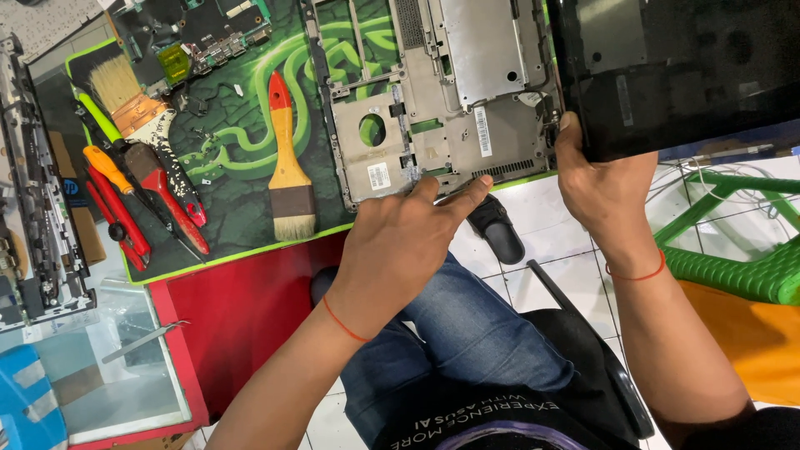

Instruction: Cleaning the internal chassis of a laptop with a brush and using a tool to manipulate internal components.

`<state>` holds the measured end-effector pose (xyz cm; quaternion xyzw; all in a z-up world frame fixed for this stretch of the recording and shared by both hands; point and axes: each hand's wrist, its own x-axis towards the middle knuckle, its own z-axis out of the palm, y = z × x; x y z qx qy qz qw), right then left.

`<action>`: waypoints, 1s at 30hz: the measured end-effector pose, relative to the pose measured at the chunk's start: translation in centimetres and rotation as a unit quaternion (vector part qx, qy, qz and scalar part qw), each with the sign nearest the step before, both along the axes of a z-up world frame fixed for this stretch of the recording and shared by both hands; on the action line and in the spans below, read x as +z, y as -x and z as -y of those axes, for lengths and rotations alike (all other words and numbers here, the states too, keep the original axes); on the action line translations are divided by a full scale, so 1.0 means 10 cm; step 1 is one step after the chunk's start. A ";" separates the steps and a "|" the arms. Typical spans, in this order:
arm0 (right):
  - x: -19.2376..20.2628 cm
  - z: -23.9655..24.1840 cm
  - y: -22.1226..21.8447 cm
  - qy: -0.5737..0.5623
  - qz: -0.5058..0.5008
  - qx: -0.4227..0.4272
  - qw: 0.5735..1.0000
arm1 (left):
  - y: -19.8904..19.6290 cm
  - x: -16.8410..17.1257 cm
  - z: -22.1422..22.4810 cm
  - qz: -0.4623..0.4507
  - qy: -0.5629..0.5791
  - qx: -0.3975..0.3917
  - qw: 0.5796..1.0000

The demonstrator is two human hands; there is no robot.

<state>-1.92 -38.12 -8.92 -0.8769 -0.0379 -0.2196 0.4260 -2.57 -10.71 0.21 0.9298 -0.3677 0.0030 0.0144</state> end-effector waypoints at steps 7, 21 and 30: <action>0.03 -0.02 -0.03 0.000 0.016 0.002 1.000 | 0.01 -0.04 0.05 0.027 0.038 -0.007 0.999; 0.07 -0.01 -0.04 0.067 0.053 -0.001 0.996 | 0.03 -0.05 0.10 0.039 0.035 0.005 0.999; 0.04 -0.01 -0.04 0.003 0.011 -0.007 1.000 | 0.00 -0.07 -0.02 0.031 0.042 0.017 0.999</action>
